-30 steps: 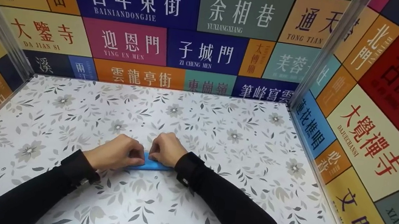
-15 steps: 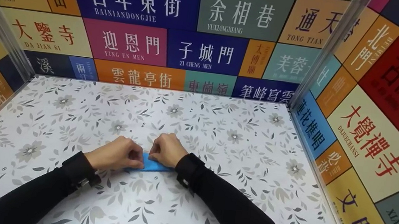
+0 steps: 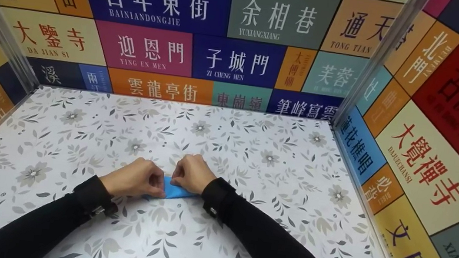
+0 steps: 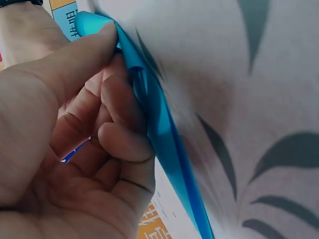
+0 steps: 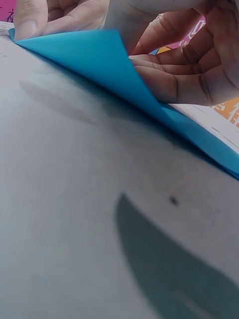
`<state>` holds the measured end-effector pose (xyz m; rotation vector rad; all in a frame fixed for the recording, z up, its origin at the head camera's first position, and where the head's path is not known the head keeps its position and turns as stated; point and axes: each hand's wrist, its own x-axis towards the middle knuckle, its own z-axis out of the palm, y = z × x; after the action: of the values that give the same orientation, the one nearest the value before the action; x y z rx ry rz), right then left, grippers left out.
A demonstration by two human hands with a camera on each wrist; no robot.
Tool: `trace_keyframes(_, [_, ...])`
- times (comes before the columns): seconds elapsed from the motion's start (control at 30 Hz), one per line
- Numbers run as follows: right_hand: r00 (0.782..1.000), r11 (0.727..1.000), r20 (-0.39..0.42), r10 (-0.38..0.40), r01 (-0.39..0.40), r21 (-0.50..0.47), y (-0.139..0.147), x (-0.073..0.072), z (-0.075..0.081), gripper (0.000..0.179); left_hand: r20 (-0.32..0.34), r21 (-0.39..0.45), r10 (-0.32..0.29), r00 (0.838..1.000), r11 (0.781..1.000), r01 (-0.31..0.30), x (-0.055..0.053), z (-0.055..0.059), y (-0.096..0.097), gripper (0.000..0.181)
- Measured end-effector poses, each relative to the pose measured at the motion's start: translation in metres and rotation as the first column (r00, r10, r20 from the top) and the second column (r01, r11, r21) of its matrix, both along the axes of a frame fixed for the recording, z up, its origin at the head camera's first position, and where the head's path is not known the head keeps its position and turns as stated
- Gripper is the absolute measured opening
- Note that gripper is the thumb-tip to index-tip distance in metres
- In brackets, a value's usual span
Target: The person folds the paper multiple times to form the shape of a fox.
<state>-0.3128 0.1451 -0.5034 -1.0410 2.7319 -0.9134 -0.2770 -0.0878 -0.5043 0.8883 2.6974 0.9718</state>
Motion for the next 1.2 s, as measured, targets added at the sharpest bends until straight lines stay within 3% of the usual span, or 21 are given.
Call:
trace_keyframes(0.77, [0.999,0.999,0.019,-0.027,0.026,0.028,-0.001,0.002,0.000,0.006,-0.006,0.015,0.011,1.000,1.000,-0.011,0.011,0.001,-0.006,0.018])
trace_keyframes(1.0, [0.999,1.000,0.040,-0.015,0.014,0.018,-0.002,0.001,-0.004,0.007,0.026,-0.012,0.036,0.999,0.999,-0.036,0.012,0.003,-0.014,0.017])
trace_keyframes(1.2, [1.000,1.000,-0.005,-0.007,0.007,0.000,-0.001,-0.001,-0.005,0.009,-0.001,0.003,0.056,0.998,0.998,-0.056,0.014,0.002,-0.021,0.018])
